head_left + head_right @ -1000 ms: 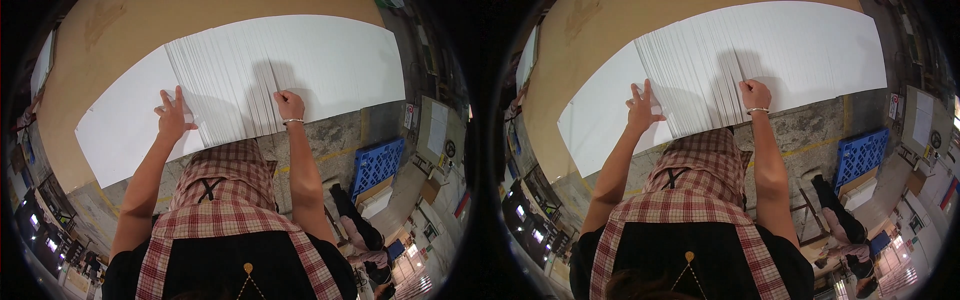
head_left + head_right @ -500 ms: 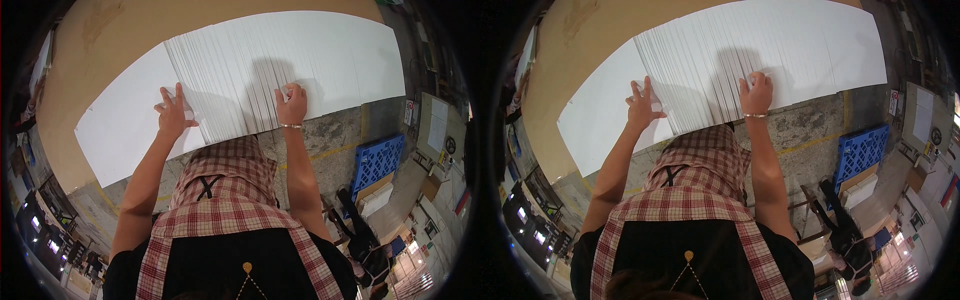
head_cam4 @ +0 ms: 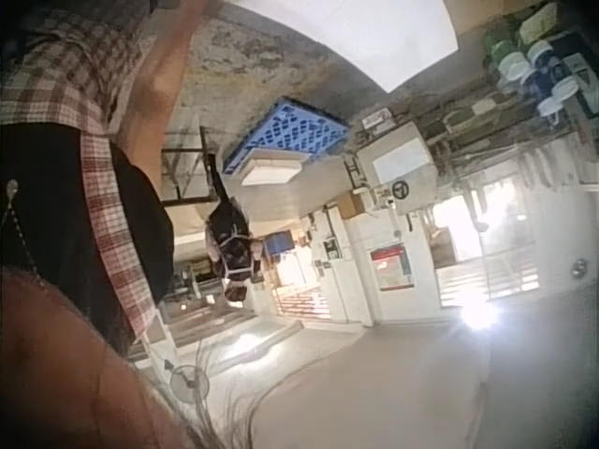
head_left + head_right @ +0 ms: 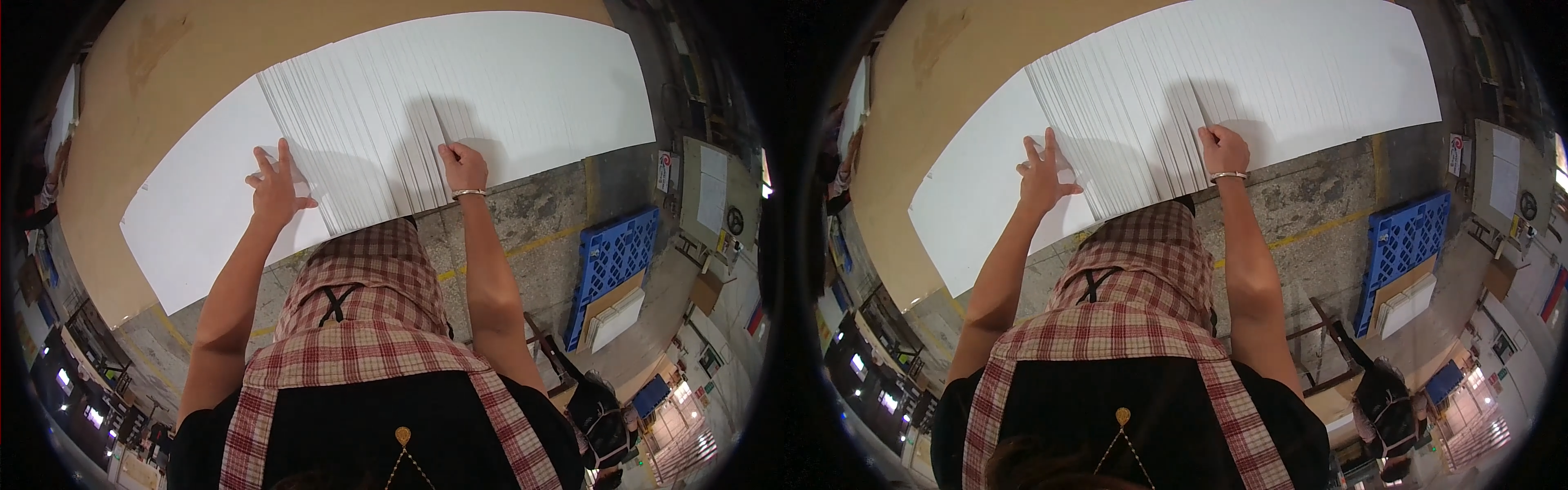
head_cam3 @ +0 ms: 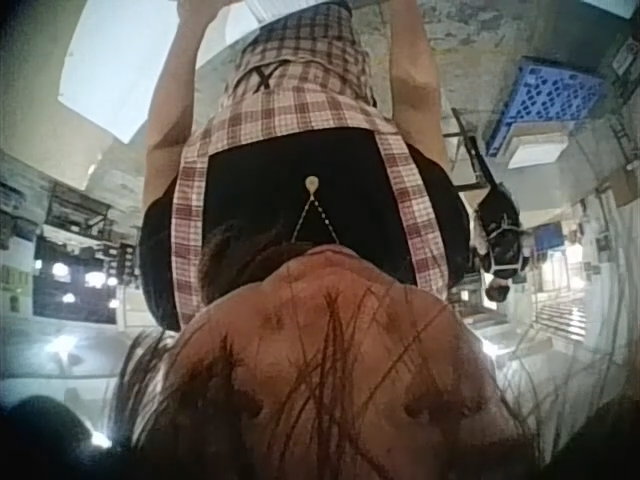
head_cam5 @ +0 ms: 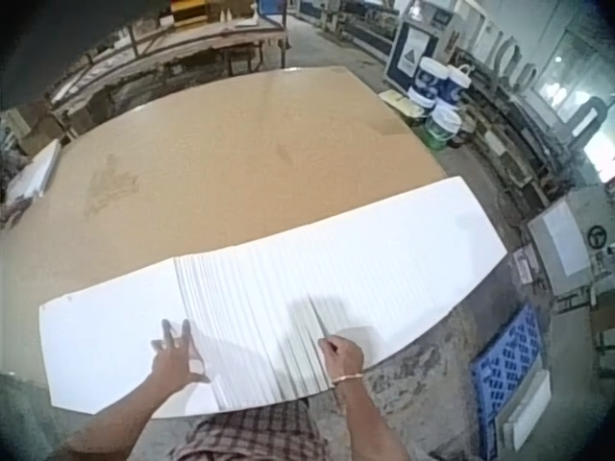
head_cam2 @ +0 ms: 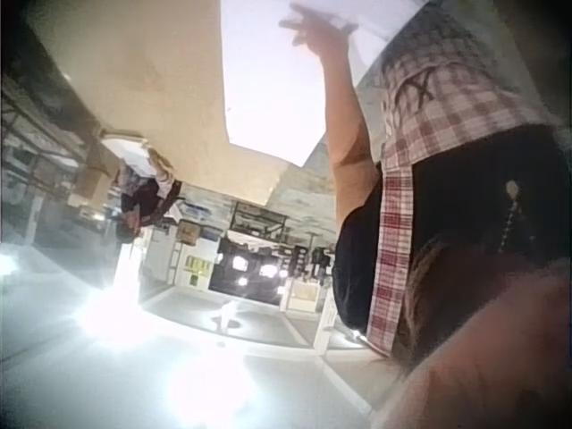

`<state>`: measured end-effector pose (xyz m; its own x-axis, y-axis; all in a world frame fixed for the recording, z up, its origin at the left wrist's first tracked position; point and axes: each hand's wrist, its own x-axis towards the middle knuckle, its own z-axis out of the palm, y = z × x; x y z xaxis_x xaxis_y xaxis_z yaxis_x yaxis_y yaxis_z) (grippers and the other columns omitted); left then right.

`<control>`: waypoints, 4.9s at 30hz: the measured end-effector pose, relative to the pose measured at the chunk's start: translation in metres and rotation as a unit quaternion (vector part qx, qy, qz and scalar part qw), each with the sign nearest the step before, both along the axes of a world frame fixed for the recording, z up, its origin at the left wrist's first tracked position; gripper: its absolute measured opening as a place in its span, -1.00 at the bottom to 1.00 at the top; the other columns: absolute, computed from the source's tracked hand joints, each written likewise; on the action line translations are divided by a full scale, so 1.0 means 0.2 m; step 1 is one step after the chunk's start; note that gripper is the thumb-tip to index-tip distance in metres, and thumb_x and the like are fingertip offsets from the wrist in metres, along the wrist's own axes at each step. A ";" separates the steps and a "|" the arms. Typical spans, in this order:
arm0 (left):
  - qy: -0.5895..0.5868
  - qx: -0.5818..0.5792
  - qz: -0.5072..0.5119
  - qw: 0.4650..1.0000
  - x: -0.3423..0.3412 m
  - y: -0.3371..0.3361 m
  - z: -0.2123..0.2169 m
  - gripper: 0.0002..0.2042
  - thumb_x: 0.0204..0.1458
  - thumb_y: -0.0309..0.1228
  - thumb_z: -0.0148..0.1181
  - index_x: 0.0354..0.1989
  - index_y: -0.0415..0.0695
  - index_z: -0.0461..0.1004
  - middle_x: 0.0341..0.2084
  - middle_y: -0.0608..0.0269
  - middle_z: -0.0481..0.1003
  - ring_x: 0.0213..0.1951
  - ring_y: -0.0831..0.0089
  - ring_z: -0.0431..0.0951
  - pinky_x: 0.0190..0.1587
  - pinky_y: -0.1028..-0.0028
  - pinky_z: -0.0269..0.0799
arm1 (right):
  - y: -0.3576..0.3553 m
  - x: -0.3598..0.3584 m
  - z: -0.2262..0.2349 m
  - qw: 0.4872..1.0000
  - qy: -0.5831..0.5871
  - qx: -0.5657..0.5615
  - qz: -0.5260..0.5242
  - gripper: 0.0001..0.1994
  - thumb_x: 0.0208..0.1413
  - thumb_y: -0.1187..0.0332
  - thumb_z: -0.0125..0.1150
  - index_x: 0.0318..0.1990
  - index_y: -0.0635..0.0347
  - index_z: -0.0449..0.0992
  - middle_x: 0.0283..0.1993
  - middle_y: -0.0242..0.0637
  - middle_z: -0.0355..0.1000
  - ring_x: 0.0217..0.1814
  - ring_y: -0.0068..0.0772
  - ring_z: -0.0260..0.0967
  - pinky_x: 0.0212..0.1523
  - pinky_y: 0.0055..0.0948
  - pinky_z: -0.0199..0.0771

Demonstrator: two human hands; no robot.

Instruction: The recorder is sorting, inspecting, and checking large stacks of white paper on a work table.

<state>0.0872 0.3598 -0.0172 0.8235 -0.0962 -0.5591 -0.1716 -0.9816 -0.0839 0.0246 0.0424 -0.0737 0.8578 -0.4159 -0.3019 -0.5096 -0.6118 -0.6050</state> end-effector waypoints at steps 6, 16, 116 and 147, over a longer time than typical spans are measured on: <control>0.004 0.000 0.014 1.000 -0.01 -0.01 0.02 0.31 -0.54 -0.07 0.56 0.37 0.05 -0.37 0.25 -0.42 -0.24 0.02 -0.59 0.17 -0.23 0.21 0.58 | -0.01 -0.01 -0.03 0.999 -0.007 0.038 -0.030 -0.71 0.01 0.10 0.19 -0.43 0.16 0.57 -0.57 -0.23 0.44 -0.53 -0.24 0.37 -0.46 -0.30 0.34; 0.012 -0.020 0.025 0.999 0.00 -0.02 0.01 0.29 -0.53 -0.05 0.55 0.37 0.05 -0.33 0.25 -0.42 -0.26 0.03 -0.58 0.14 -0.19 0.16 0.56 | 0.05 0.01 0.05 0.998 -0.027 -0.026 -0.046 -0.73 -0.06 0.17 0.27 -0.32 0.19 0.52 -0.44 -0.23 0.45 -0.40 -0.23 0.43 -0.36 -0.25 0.42; -0.005 -0.030 0.051 0.998 -0.01 0.00 -0.08 0.28 -0.56 -0.18 0.58 0.37 0.16 -0.29 0.28 -0.34 -0.27 0.04 -0.51 0.17 -0.15 0.10 0.52 | 0.17 0.04 -0.07 0.988 0.008 0.013 0.153 -0.63 0.00 0.18 0.19 -0.61 0.34 0.38 -0.64 -0.04 0.34 -0.58 -0.05 0.30 -0.50 -0.20 0.27; -0.006 -0.037 0.051 0.998 -0.01 0.04 -0.10 0.27 -0.54 -0.18 0.57 0.37 0.18 -0.31 0.29 -0.32 -0.27 0.04 -0.54 0.15 -0.13 0.06 0.51 | 0.18 0.06 -0.06 0.993 0.069 0.002 0.093 -0.75 -0.03 0.21 0.22 -0.53 0.24 0.52 -0.56 -0.05 0.42 -0.45 0.00 0.39 -0.35 -0.15 0.37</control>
<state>0.0849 0.3668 -0.0362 0.8373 -0.0534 -0.5441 -0.0708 -0.9974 -0.0111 0.0369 0.0777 -0.0866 0.8702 -0.2531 -0.4227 -0.4663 -0.7004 -0.5404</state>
